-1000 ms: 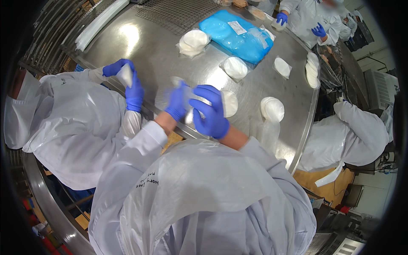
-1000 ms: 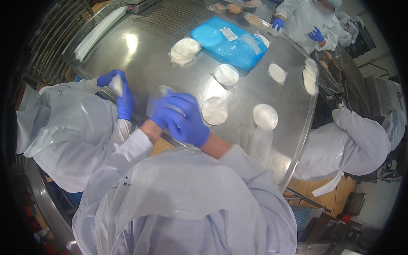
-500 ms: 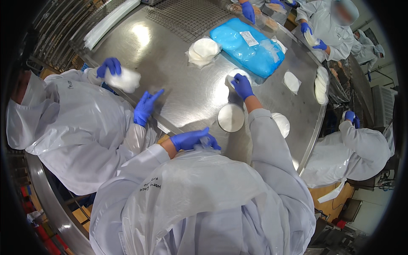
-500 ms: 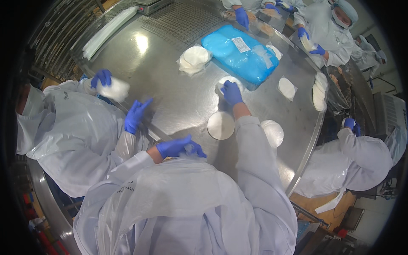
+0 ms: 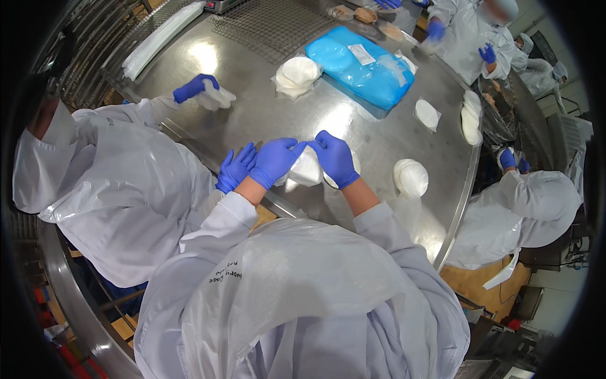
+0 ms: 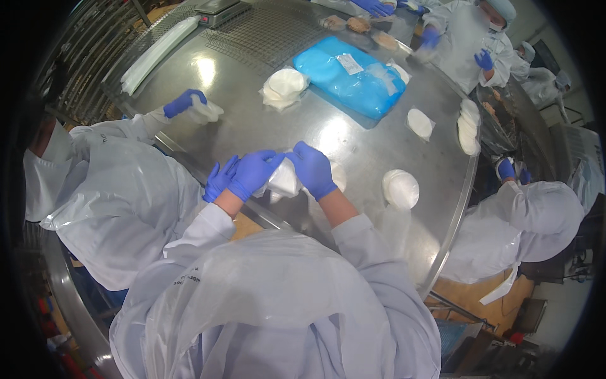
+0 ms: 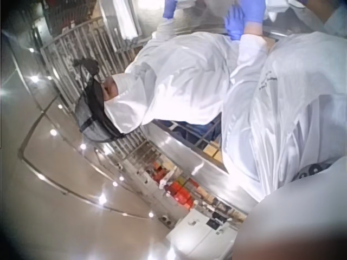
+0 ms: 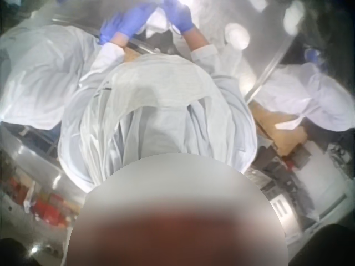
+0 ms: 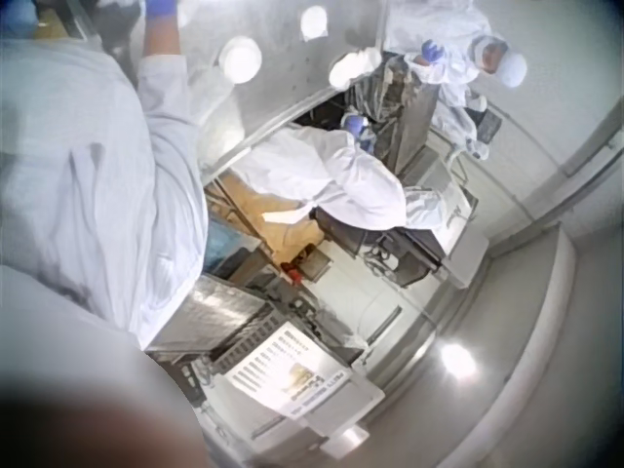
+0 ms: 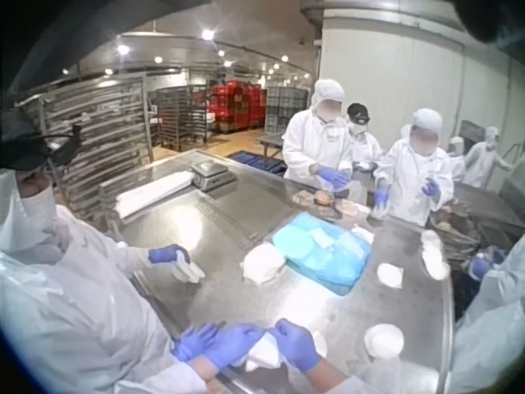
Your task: The person shapes white dough into round discs by hand on a stainless steel table. They repeatedly pick up portions of dough, flatten them, and place the finished discs on the table alongside others.
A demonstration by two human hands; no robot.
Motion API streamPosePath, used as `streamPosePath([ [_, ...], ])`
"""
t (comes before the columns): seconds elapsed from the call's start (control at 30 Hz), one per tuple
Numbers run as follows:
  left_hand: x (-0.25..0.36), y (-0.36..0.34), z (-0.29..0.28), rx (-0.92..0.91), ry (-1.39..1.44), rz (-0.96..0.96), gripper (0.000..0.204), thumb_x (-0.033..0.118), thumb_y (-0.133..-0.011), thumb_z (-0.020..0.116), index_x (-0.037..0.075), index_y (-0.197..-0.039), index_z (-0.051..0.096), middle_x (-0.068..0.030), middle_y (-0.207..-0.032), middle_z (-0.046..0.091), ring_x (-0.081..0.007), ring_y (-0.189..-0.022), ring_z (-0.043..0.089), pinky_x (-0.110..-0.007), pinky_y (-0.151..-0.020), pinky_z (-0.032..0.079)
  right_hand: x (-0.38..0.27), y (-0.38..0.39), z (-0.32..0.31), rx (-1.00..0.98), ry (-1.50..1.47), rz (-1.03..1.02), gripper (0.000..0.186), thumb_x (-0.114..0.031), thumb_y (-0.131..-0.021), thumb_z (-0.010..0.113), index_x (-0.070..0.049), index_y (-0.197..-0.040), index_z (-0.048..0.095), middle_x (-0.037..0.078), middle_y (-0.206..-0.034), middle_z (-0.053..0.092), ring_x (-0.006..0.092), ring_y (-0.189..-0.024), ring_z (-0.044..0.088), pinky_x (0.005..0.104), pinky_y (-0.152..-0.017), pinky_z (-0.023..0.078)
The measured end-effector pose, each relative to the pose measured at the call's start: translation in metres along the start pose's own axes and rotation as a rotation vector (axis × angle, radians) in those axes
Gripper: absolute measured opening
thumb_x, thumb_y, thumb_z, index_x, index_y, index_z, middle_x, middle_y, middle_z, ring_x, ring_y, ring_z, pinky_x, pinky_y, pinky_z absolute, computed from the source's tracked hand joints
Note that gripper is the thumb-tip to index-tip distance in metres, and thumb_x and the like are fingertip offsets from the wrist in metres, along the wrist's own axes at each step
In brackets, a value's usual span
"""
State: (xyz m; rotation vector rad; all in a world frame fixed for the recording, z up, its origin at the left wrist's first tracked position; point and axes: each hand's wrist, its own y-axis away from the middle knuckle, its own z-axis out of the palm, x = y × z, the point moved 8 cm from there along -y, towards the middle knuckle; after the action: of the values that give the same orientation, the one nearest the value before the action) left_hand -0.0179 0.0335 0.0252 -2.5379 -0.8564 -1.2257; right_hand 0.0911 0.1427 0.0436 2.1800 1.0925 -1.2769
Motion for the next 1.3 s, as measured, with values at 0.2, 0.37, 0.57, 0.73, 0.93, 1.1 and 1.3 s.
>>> streamPosePath([
  [0.2, -0.005, 0.011, 0.009, -0.089, -0.221, 0.193, 0.042, 0.046, -0.086, 0.058, 0.007, -0.082, 0.070, -0.0162, -0.079, 0.065, -0.0355, -0.073, 0.062, -0.044, -0.068, 0.048, 0.085, 0.025, 0.048, -0.216, -0.234, 0.108, 0.016, -0.017, -0.087, 0.063, -0.002, -0.086, 0.058, 0.006, -0.071, 0.057, 0.0140, -0.063, 0.054, 0.0311, -0.059, 0.045],
  [0.37, -0.022, 0.026, 0.027, -0.130, -0.063, 0.133, 0.042, 0.049, -0.085, 0.058, 0.008, -0.081, 0.069, -0.0152, -0.079, 0.066, -0.0350, -0.073, 0.063, -0.042, -0.068, 0.048, 0.093, 0.060, 0.067, -0.190, -0.641, 0.325, 0.015, -0.020, -0.094, 0.057, -0.006, -0.090, 0.060, 0.000, -0.074, 0.056, 0.0079, -0.059, 0.049, 0.0236, -0.053, 0.041],
  [0.57, -0.012, 0.038, 0.032, -0.194, -0.268, 0.168, 0.039, 0.043, -0.086, 0.060, 0.006, -0.087, 0.070, -0.0157, -0.083, 0.068, -0.0341, -0.076, 0.064, -0.039, -0.071, 0.049, 0.075, 0.081, 0.067, -0.315, -0.469, 0.418, 0.019, -0.019, -0.093, 0.055, -0.002, -0.093, 0.061, 0.005, -0.080, 0.060, 0.0125, -0.069, 0.056, 0.0285, -0.059, 0.047],
  [0.73, -0.020, 0.036, 0.028, -0.135, -0.269, 0.128, 0.039, 0.044, -0.086, 0.058, 0.007, -0.086, 0.071, -0.0154, -0.083, 0.067, -0.0348, -0.077, 0.063, -0.041, -0.072, 0.049, 0.083, 0.075, 0.064, -0.262, -0.514, 0.306, 0.019, -0.016, -0.092, 0.054, 0.001, -0.093, 0.062, 0.006, -0.081, 0.060, 0.0122, -0.075, 0.056, 0.0286, -0.067, 0.047],
  [0.93, -0.014, 0.044, 0.030, -0.003, -0.330, 0.153, 0.039, 0.045, -0.088, 0.053, 0.010, -0.080, 0.071, -0.0137, -0.080, 0.067, -0.0330, -0.076, 0.064, -0.043, -0.069, 0.049, 0.096, 0.076, 0.071, -0.136, -0.613, 0.326, 0.019, -0.018, -0.092, 0.054, 0.000, -0.098, 0.059, 0.006, -0.080, 0.059, 0.0126, -0.073, 0.056, 0.0301, -0.067, 0.048],
  [1.1, -0.024, 0.040, 0.039, -0.055, -0.422, 0.114, 0.038, 0.043, -0.088, 0.051, 0.012, -0.079, 0.071, -0.0128, -0.079, 0.067, -0.0325, -0.075, 0.065, -0.044, -0.068, 0.051, 0.055, 0.079, 0.057, -0.168, 0.047, 0.077, 0.018, -0.022, -0.090, 0.057, -0.003, -0.091, 0.056, 0.015, -0.076, 0.061, 0.0264, -0.070, 0.061, 0.0365, -0.066, 0.048],
  [1.3, -0.086, 0.024, 0.027, 0.071, -0.541, 0.060, 0.033, 0.037, -0.088, 0.053, 0.011, -0.082, 0.072, -0.0123, -0.080, 0.068, -0.0337, -0.077, 0.065, -0.045, -0.071, 0.051, 0.013, 0.089, 0.044, -0.281, 0.257, -0.141, 0.018, -0.021, -0.086, 0.055, -0.004, -0.084, 0.059, 0.019, -0.078, 0.064, 0.0382, -0.076, 0.061, 0.0454, -0.070, 0.049],
])
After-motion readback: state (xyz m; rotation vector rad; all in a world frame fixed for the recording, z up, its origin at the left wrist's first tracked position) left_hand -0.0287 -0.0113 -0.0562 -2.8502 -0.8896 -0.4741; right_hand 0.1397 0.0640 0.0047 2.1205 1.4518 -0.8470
